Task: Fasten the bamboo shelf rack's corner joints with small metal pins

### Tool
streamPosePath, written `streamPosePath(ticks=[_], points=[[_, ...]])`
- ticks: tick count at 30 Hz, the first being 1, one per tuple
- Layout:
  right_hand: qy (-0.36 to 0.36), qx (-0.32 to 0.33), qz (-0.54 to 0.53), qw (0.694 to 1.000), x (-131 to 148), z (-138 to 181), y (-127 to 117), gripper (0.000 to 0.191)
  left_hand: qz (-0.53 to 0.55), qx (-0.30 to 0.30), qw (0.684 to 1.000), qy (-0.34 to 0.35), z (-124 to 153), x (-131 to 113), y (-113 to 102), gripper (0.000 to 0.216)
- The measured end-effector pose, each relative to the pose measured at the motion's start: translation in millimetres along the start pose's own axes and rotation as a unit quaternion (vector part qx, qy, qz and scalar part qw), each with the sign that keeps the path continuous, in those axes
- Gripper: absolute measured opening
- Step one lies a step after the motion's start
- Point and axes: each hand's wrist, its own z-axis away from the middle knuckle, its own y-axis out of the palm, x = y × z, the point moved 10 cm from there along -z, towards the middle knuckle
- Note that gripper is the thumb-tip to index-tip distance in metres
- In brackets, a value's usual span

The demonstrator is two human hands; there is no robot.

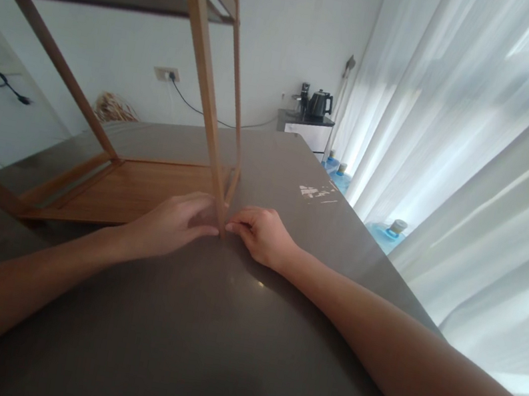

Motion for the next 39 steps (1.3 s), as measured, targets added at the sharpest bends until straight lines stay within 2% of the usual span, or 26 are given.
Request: streamPosePath(ticks=[6,15,25,33,39], points=[[-0.035,-0.003,0.02,0.999,9,1,-1,0.019,-0.009,-0.007,1.0,-0.013,-1,-2,-3,0.012],[-0.042,-0.007,0.027,0.999,12,3,-3,0.012,-0.005,-0.003,1.0,-0.009,-1,-5,-6,0.015],[-0.072,-0.002,0.06,0.996,13,4,-3,0.015,-0.009,0.006,1.0,-0.012,0,-2,-3,0.021],[-0.109,0.041,0.124,0.985,31,14,2,0.024,-0.017,0.005,1.0,-0.011,0,-2,-4,0.02],[-0.108,0.061,0.166,0.978,31,10,10,0.029,-0.018,0.007,1.0,-0.005,0,-3,-2,0.022]])
